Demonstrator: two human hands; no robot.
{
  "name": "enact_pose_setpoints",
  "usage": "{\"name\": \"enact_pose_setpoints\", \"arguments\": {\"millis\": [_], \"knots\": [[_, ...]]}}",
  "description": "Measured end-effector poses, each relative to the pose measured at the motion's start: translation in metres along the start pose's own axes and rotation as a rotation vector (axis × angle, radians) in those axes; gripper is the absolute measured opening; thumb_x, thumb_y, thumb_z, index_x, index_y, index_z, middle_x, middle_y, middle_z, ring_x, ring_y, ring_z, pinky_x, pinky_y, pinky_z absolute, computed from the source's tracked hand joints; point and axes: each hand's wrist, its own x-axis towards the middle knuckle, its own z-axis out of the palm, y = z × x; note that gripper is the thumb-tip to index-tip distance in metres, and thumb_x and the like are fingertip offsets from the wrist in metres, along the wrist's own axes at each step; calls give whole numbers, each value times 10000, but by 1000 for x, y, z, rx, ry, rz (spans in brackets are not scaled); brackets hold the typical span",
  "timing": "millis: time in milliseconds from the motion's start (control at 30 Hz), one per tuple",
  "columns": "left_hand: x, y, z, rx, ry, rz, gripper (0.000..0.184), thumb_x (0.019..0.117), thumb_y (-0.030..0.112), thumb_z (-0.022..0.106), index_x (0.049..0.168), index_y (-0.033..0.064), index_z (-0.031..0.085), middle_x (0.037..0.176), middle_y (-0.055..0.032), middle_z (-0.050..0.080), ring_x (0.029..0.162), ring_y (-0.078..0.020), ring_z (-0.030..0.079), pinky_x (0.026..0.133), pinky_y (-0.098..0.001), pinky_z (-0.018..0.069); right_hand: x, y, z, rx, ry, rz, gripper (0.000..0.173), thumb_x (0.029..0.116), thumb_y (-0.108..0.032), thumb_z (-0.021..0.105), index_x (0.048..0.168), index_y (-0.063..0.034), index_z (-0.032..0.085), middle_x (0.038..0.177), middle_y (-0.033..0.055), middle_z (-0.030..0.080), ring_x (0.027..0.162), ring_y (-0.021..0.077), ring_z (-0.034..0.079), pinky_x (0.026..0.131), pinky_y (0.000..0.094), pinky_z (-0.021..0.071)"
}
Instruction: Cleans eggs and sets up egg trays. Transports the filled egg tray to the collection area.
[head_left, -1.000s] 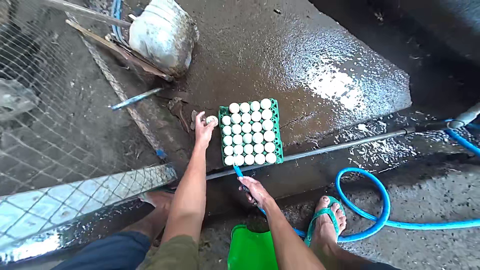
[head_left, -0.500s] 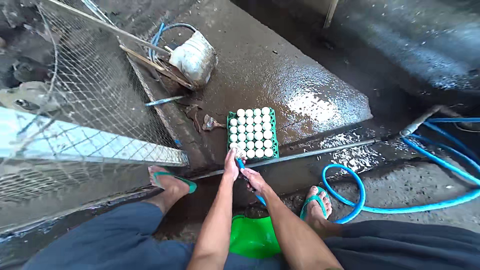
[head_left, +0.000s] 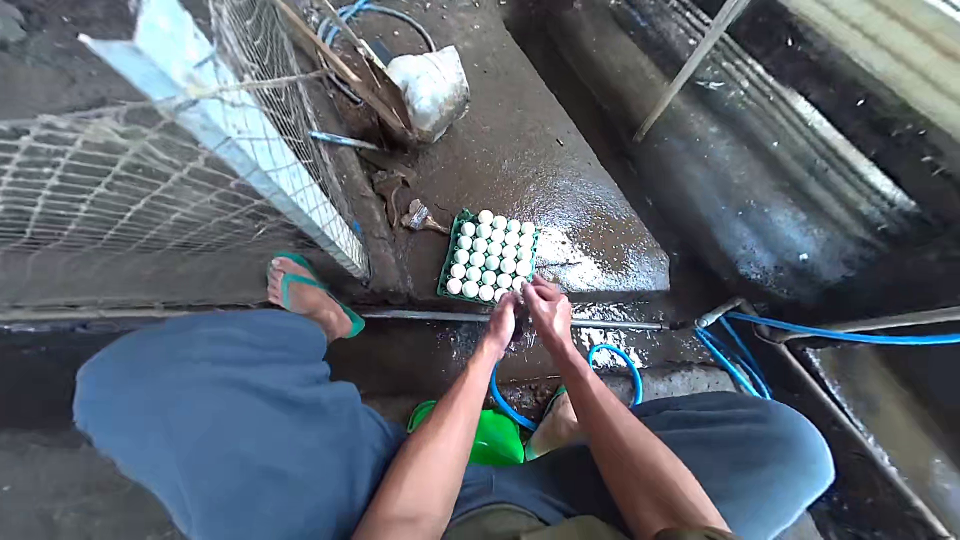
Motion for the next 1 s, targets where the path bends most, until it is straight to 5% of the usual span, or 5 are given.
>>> {"name": "enact_pose_setpoints", "arguments": {"millis": [233, 367, 733, 867, 1000], "knots": [[-22, 4, 9, 42, -75, -1, 464, 1135, 340, 220, 1438, 62, 436, 1114, -129, 586, 746, -157, 561, 609, -323, 491, -10, -1, 9, -191, -84, 68, 493, 1120, -280, 287, 1397, -20, 602, 1404, 211, 606, 1344, 333, 545, 1136, 529, 399], [-17, 7, 0, -12, -41, 113, 473, 1134, 204, 243, 1463, -83, 426, 1478, -265, 479, 1345, -293, 497, 1142, -432, 383, -32, -9, 21, -116, -121, -72, 512, 1087, -187, 242, 1454, 28, 527, 1559, 233, 449, 1485, 325, 391, 1226, 479, 306], [-10, 13, -1, 142, 14, -68, 522, 1135, 376, 171, 1458, 65, 437, 1205, -167, 570, 850, -201, 572, 695, -369, 493, -6, 11, 36, 162, -15, 117, 444, 1101, -174, 330, 1441, -20, 570, 1609, 203, 388, 1510, 302, 350, 1216, 466, 319], [-8, 18, -11, 36, 6, 12, 513, 1134, 252, 202, 1514, -53, 364, 1542, -277, 401, 1411, -332, 434, 1162, -493, 356, -21, 7, 44, 132, -116, -3, 523, 1084, -202, 288, 1536, 30, 411, 1675, 222, 225, 1565, 288, 218, 1267, 443, 222], [-6, 19, -2, 77, -8, -50, 516, 1135, 353, 175, 1463, 46, 430, 1338, -198, 539, 1052, -242, 587, 819, -408, 507, -1, 7, 41, 158, 45, 103, 465, 1070, -123, 339, 1483, 16, 500, 1604, 202, 394, 1486, 295, 385, 1182, 465, 360]]}}
